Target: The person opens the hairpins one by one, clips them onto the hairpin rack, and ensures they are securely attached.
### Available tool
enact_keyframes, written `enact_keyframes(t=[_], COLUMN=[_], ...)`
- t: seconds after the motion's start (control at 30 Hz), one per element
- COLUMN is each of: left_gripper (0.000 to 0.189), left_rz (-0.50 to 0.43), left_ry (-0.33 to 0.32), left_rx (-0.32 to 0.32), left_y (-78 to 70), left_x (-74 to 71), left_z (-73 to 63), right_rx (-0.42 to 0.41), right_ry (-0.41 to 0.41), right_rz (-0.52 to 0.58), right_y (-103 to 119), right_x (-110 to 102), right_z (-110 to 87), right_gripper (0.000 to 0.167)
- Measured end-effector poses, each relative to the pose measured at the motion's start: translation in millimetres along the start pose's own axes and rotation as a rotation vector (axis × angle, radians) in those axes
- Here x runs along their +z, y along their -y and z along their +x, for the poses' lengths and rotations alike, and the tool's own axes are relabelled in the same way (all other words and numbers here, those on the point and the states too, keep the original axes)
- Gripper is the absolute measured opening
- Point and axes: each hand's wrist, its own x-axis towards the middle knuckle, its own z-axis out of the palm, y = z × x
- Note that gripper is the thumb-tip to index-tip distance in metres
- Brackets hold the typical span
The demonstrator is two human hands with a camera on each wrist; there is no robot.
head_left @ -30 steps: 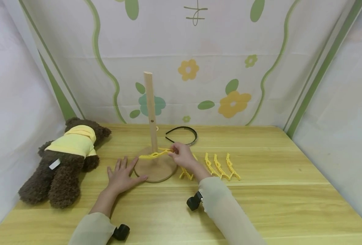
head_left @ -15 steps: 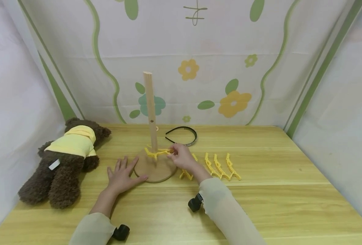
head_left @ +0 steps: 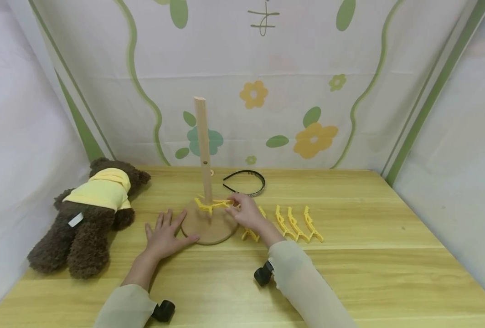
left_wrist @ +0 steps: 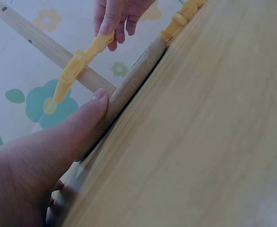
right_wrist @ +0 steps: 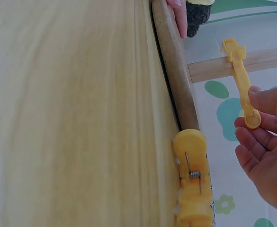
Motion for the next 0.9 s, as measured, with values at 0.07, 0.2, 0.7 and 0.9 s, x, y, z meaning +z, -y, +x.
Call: enact_keyframes(t=[0.07, 0.2, 0.7, 0.9], left_gripper=[0.093, 0.093, 0.092, 0.092], left_rz=[0.002, 0.004, -0.002, -0.014], left_ry=[0.002, 0.002, 0.003, 0.010], left_rx=[-0.001, -0.003, 0.000, -0.002], left_y=[-0.6, -1.2, -0.6, -0.2], left_x=[-0.3, -0.7, -1.9, -0.1], left_z=[-0.2, -0.5, -0.3, -0.6], right_rx=[0.003, 0.023, -0.022, -0.015], right_ry=[-0.001, 0.004, -0.100, -0.095], right_rz=[-0.003, 0.016, -0.028, -0.002], right_y=[0, -1, 4, -7], right_x=[0, 0, -49, -77], right_z=[-0.4, -1.3, -23.6, -44.2], right_gripper=[0.035, 0.040, 0.056, 0.057])
